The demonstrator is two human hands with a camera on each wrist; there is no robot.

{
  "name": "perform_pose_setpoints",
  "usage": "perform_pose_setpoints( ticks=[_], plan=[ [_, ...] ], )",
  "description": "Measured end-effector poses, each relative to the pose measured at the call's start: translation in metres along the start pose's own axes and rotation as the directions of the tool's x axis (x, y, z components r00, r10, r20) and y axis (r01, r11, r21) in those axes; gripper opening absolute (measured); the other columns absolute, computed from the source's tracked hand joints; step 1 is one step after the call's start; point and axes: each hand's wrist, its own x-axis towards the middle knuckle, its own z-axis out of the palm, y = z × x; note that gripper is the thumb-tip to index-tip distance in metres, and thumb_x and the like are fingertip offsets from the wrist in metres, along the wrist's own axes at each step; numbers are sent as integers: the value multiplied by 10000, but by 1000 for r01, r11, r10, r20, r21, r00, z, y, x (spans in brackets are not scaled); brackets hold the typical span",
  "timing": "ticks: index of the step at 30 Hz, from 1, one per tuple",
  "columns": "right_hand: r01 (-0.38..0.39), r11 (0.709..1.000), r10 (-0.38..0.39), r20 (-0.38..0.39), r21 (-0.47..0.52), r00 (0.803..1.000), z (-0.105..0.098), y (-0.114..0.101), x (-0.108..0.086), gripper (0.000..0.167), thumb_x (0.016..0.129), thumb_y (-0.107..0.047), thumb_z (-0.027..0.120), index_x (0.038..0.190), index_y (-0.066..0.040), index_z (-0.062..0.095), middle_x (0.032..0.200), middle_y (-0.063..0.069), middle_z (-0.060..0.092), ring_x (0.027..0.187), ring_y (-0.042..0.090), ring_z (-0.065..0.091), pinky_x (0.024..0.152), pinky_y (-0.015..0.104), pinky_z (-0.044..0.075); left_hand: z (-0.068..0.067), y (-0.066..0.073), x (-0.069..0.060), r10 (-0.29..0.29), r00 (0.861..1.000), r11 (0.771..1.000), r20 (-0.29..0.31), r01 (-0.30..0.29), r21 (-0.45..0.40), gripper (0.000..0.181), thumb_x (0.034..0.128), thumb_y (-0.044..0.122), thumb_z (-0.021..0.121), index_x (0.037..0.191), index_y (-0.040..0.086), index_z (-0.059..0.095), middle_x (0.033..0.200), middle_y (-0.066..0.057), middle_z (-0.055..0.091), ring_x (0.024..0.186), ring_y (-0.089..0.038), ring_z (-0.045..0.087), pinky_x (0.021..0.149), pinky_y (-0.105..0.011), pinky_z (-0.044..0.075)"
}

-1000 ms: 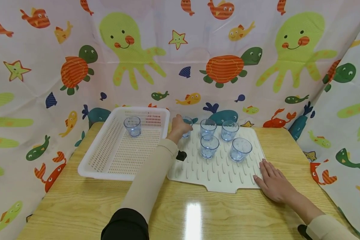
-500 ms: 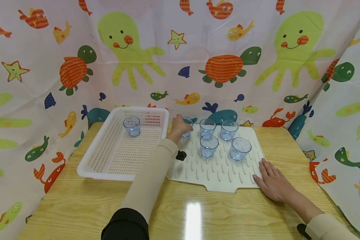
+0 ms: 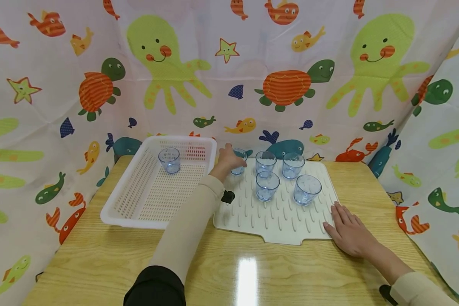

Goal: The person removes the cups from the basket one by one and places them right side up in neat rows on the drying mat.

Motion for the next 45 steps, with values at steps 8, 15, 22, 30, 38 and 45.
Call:
perform_pose_setpoints(
  ticks=[8, 15, 22, 30, 38, 45],
  plan=[
    [-4, 1000, 4, -3, -2, 1000, 4, 5, 1, 839, 1090, -518, 341, 1542, 170, 182, 1611, 393, 130, 1475, 575, 131, 1141, 745, 132, -15, 2, -9, 17, 992, 998, 126, -25, 56, 1060, 887, 258, 794, 1637, 79, 67, 1678, -225, 111, 1493, -373, 252, 1187, -542, 330],
    [0, 1000, 0, -5, 3, 1000, 3, 2, 0, 836, 1089, -516, 349, 1541, 169, 193, 1610, 393, 136, 1471, 578, 140, 1140, 747, 134, -34, 5, -21, 88, 975, 988, 202, -112, 110, 1065, 898, 286, 784, 1629, 48, 47, 1670, -258, 89, 1522, -385, 186, 1199, -542, 308],
    [-1, 1000, 1, -2, -3, 1000, -2, 1, 3, 836, 1088, -514, 354, 1539, 171, 191, 1609, 395, 132, 1472, 577, 135, 1139, 750, 131, -46, 8, -31, 148, 968, 983, 203, -167, 79, 998, 881, 265, 814, 1617, 97, 160, 1642, -210, 226, 1446, -362, 340, 1161, -539, 374],
    [-3, 1000, 3, -3, -20, 1000, 1, 1, 3, 840, 1086, -522, 351, 1527, 180, 216, 1596, 405, 155, 1454, 590, 163, 1129, 758, 151, -61, 8, -56, 272, 933, 956, 237, -291, 50, 919, 870, 213, 824, 1587, 81, 263, 1607, -202, 324, 1443, -354, 375, 1148, -533, 393],
    [-5, 1000, 5, 3, -12, 1000, 1, -1, 3, 841, 1084, -520, 362, 1524, 183, 221, 1596, 405, 156, 1455, 588, 163, 1129, 760, 145, -75, -1, -73, 343, 907, 926, 242, -370, 74, 834, 884, 223, 812, 1556, 74, 342, 1539, -200, 432, 1403, -351, 440, 1111, -504, 440],
    [0, 1000, -1, -7, -15, 1000, -1, -2, 3, 833, 1084, -508, 373, 1522, 185, 224, 1592, 408, 161, 1451, 591, 172, 1125, 761, 155, -89, -11, -82, 391, 894, 896, 216, -424, 130, 771, 901, 236, 790, 1538, 69, 388, 1525, -197, 459, 1405, -356, 442, 1121, -519, 422]
  ],
)
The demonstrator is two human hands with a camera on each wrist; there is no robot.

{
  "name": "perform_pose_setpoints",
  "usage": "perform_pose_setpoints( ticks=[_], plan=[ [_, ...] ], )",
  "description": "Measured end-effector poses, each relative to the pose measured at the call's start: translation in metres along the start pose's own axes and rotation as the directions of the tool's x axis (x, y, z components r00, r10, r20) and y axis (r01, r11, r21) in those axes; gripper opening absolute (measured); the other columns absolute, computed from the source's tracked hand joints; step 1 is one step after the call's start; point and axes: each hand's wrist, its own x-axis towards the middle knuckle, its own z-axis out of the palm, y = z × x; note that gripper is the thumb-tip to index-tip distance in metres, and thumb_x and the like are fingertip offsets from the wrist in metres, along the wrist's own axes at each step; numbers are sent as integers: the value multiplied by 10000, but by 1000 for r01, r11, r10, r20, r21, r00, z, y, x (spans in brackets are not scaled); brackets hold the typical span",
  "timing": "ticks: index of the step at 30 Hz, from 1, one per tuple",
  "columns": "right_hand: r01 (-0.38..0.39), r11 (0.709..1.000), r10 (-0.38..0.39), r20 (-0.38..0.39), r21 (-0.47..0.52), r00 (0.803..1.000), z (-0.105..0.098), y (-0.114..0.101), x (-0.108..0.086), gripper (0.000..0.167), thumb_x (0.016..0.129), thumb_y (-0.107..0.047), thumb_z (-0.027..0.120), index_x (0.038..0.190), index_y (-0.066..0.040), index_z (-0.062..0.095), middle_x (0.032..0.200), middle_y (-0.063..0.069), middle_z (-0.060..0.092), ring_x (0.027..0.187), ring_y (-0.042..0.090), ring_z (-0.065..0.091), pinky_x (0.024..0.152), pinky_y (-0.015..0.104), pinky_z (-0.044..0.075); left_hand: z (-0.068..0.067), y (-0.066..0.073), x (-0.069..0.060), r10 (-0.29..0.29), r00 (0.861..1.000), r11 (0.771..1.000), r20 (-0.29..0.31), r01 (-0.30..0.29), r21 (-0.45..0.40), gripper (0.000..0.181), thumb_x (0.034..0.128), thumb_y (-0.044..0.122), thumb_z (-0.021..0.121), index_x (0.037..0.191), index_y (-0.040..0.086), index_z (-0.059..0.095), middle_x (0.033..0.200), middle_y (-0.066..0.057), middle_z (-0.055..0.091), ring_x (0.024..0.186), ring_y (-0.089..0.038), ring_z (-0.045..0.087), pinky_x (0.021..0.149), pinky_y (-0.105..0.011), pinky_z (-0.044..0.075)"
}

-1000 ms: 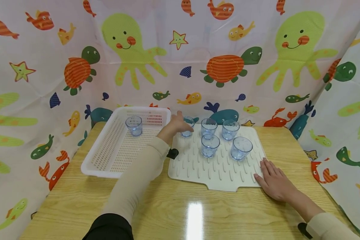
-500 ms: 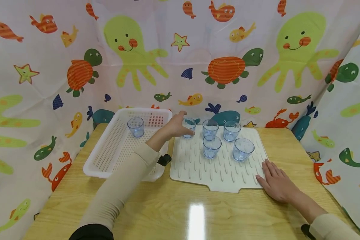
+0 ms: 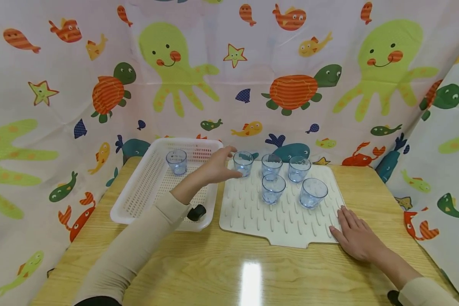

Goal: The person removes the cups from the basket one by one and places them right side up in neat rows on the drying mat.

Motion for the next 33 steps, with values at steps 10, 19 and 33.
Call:
perform_pose_setpoints(
  ticks=[10, 19, 33],
  plan=[
    [0, 1000, 0, 0, -1, 1000, 2, 1, 0, 831, 1086, -508, 367, 1530, 177, 211, 1600, 399, 152, 1458, 584, 165, 1126, 761, 149, -33, -25, -18, -9, 991, 999, -131, 15, 44, 717, 926, 236, 736, 1522, 30, 396, 1497, -213, 460, 1365, -388, 445, 1109, -546, 403],
    [0, 1000, 0, 3, -3, 1000, 4, 2, 0, 835, 1087, -507, 364, 1526, 185, 206, 1594, 409, 150, 1456, 590, 159, 1122, 765, 146, -62, -62, -31, -90, 965, 996, -245, 94, 3, 720, 931, 212, 734, 1520, -2, 380, 1491, -263, 445, 1329, -427, 460, 1082, -588, 413],
    [1, 1000, -1, 0, -13, 1000, 5, 1, 0, 834, 1088, -508, 363, 1532, 179, 201, 1594, 408, 152, 1449, 596, 166, 1122, 762, 152, -85, -95, -47, -185, 937, 982, -295, 163, -97, 771, 954, 199, 694, 1566, -3, 272, 1567, -286, 308, 1399, -474, 352, 1124, -661, 345]
  ],
)
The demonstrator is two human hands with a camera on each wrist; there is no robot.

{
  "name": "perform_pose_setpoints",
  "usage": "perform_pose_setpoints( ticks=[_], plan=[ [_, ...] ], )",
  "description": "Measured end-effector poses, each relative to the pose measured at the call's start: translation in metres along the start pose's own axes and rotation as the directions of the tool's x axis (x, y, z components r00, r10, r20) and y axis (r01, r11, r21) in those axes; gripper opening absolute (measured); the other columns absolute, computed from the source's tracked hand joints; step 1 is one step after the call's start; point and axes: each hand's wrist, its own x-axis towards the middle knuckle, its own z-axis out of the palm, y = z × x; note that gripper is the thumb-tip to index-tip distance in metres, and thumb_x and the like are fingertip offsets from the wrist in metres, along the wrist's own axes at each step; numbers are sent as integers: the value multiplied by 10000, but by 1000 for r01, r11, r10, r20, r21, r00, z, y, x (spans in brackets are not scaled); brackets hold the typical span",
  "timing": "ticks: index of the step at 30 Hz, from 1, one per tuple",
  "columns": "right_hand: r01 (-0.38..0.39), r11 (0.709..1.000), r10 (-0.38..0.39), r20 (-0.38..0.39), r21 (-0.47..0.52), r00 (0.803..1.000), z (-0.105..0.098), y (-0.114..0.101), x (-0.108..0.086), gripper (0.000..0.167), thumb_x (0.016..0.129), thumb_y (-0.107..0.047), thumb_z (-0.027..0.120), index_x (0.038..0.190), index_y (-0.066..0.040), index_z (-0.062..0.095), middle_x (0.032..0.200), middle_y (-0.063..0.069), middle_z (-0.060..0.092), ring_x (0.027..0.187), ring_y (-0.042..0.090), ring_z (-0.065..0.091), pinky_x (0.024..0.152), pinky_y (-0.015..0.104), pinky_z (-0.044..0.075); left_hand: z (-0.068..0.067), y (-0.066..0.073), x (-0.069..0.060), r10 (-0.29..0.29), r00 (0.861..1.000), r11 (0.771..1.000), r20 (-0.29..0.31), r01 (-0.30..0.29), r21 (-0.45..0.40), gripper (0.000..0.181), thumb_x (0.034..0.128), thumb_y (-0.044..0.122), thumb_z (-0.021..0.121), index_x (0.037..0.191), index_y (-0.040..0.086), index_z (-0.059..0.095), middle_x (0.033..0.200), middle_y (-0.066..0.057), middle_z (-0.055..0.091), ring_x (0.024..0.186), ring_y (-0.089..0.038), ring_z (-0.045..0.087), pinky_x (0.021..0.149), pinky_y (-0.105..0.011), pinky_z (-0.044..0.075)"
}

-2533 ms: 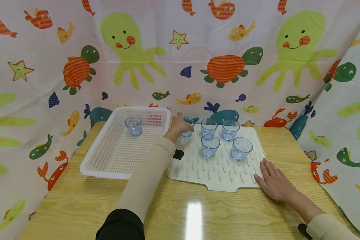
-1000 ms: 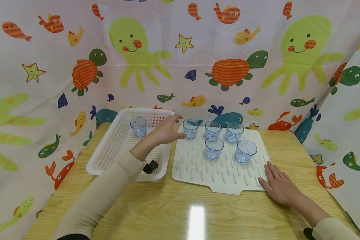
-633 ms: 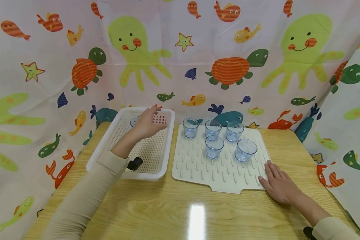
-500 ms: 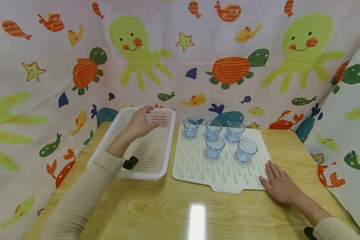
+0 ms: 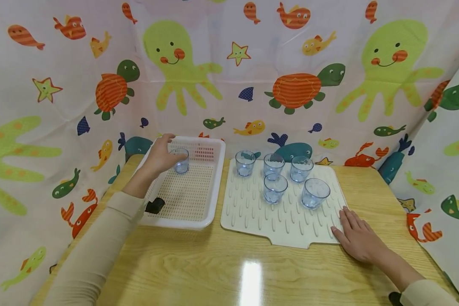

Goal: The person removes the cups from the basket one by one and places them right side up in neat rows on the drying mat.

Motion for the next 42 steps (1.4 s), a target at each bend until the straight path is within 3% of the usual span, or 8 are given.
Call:
perform_pose_setpoints(
  ticks=[7, 19, 30, 36, 42],
  plan=[
    [0, 1000, 0, 1, -2, 1000, 2, 1, 0, 837, 1085, -510, 370, 1533, 176, 203, 1597, 404, 153, 1451, 593, 168, 1122, 762, 154, -1, -10, 10, -81, 996, 995, 25, 83, -57, 894, 944, 201, 725, 1608, 6, 158, 1605, -279, 242, 1427, -474, 322, 1156, -653, 303],
    [-3, 1000, 3, 6, 3, 1000, 0, 1, 1, 841, 1084, -514, 367, 1534, 176, 198, 1599, 403, 146, 1454, 592, 160, 1125, 762, 146, 7, -35, 35, -205, 979, 961, 13, 204, -188, 940, 927, 145, 742, 1607, -11, 112, 1632, -271, 210, 1458, -464, 303, 1174, -583, 323],
    [-6, 1000, 6, 8, 11, 1000, -3, 0, 1, 844, 1084, -514, 367, 1535, 177, 192, 1601, 404, 136, 1458, 591, 148, 1128, 761, 133, 23, -54, 58, -354, 935, 905, 2, 343, -252, 937, 911, 96, 748, 1613, 10, 133, 1625, -247, 264, 1487, -431, 275, 1217, -564, 251],
    [-10, 1000, 10, 13, 17, 1000, -3, 0, 1, 853, 1079, -523, 375, 1540, 170, 185, 1605, 399, 131, 1462, 587, 139, 1129, 763, 126, 35, -54, 63, -408, 913, 878, 4, 394, -271, 924, 905, 52, 733, 1621, 44, 149, 1641, -219, 256, 1500, -431, 257, 1215, -592, 234],
    [-9, 1000, 9, 11, 10, 1000, -2, 1, 1, 846, 1080, -518, 376, 1537, 171, 197, 1605, 396, 139, 1462, 584, 148, 1127, 764, 138, 42, -57, 66, -434, 901, 863, 8, 419, -282, 943, 904, 40, 740, 1628, 58, 136, 1621, -222, 296, 1486, -428, 296, 1212, -600, 234]
  ],
)
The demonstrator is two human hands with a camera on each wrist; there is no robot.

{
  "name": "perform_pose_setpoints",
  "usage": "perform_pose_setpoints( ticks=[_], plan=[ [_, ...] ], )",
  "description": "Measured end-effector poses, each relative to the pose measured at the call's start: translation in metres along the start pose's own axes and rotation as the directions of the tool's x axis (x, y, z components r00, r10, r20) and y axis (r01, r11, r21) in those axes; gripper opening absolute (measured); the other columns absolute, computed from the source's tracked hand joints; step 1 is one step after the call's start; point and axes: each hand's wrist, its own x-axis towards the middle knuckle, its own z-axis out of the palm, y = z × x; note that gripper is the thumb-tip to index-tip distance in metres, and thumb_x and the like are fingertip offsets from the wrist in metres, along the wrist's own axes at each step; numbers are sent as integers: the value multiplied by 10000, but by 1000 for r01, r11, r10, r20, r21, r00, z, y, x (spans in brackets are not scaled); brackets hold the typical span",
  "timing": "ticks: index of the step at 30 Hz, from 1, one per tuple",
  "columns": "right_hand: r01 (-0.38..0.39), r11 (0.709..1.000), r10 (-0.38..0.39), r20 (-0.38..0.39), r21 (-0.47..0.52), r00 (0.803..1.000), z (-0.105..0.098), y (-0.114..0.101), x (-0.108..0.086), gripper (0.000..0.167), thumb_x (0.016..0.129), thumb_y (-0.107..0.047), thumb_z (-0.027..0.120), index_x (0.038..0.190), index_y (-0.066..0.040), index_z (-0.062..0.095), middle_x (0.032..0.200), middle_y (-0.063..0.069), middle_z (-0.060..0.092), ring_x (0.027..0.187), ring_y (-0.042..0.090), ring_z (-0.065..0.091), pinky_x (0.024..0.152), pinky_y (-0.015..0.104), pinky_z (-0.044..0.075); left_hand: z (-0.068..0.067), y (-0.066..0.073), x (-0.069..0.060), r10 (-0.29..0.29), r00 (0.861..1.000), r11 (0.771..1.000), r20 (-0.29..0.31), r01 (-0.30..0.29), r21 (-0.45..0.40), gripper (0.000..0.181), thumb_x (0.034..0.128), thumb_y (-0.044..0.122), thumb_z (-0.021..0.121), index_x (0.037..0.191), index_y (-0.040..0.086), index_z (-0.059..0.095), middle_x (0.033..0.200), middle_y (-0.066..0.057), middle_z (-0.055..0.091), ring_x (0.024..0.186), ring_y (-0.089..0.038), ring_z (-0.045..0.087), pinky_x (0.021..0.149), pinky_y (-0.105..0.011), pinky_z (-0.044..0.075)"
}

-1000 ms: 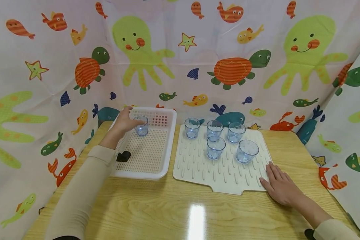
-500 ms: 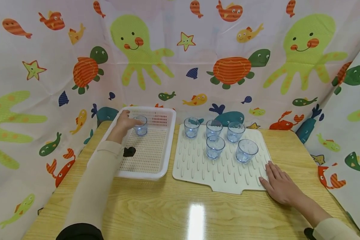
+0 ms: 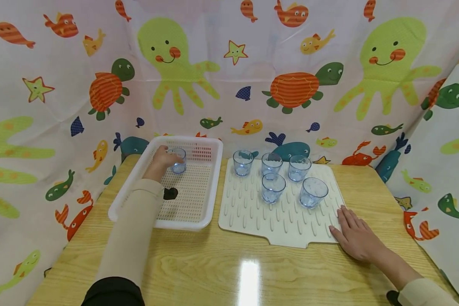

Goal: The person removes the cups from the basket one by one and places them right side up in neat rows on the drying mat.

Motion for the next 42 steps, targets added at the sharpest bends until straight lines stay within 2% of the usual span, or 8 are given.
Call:
perform_pose_setpoints(
  ticks=[5, 10, 16, 22, 28, 36, 42],
  plan=[
    [0, 1000, 0, -4, -1, 1000, 0, 1, 1, 840, 1082, -514, 372, 1538, 170, 196, 1606, 394, 138, 1464, 582, 147, 1127, 765, 136, 2, -7, 7, -8, 1000, 1000, 4, 8, 9, 946, 912, 65, 742, 1628, 54, 124, 1615, -226, 298, 1474, -429, 316, 1197, -592, 279],
    [-1, 1000, 1, 0, -6, 1000, 1, 2, 1, 846, 1082, -520, 369, 1540, 169, 192, 1605, 396, 137, 1460, 587, 148, 1127, 763, 135, 5, -14, 12, 3, 1000, 1000, 8, -3, -26, 943, 901, 45, 758, 1626, 70, 156, 1592, -210, 341, 1459, -407, 342, 1202, -567, 282],
    [0, 1000, 0, -6, -11, 1000, 1, 2, 0, 838, 1087, -516, 362, 1537, 172, 197, 1603, 397, 146, 1456, 590, 159, 1126, 761, 146, 8, -16, 11, 32, 999, 999, 12, -31, -38, 927, 915, 56, 750, 1622, 54, 151, 1558, -231, 363, 1435, -419, 369, 1181, -563, 323],
    [-1, 1000, 1, -11, -10, 1000, 2, 2, 1, 844, 1084, -523, 363, 1539, 169, 200, 1606, 394, 146, 1460, 586, 158, 1128, 758, 145, 9, -14, 8, 50, 999, 999, -12, -50, -12, 891, 903, 54, 765, 1602, 40, 213, 1547, -237, 382, 1426, -416, 381, 1179, -553, 334],
    [-1, 1000, 1, -11, -16, 1000, 0, 1, 1, 839, 1086, -519, 362, 1535, 172, 208, 1603, 395, 152, 1458, 585, 166, 1125, 759, 157, 7, -8, 8, 51, 999, 999, 3, -51, 5, 876, 911, 65, 762, 1596, 31, 219, 1557, -230, 383, 1427, -412, 389, 1175, -561, 340],
    [2, 1000, -3, -16, -12, 1000, 0, 0, 0, 834, 1087, -512, 363, 1533, 174, 207, 1600, 399, 152, 1455, 589, 165, 1123, 763, 153, 1, 4, 1, 52, 998, 998, 24, -53, 36, 904, 916, 127, 770, 1607, 38, 194, 1574, -234, 349, 1426, -419, 379, 1164, -560, 354],
    [5, 1000, -5, -18, -7, 1000, 2, 0, 0, 833, 1085, -511, 369, 1533, 174, 208, 1599, 399, 155, 1454, 590, 165, 1123, 765, 148, -4, 11, -7, 112, 992, 992, 51, -115, 61, 886, 916, 142, 766, 1596, 13, 214, 1547, -262, 364, 1411, -431, 384, 1162, -549, 359]
  ],
)
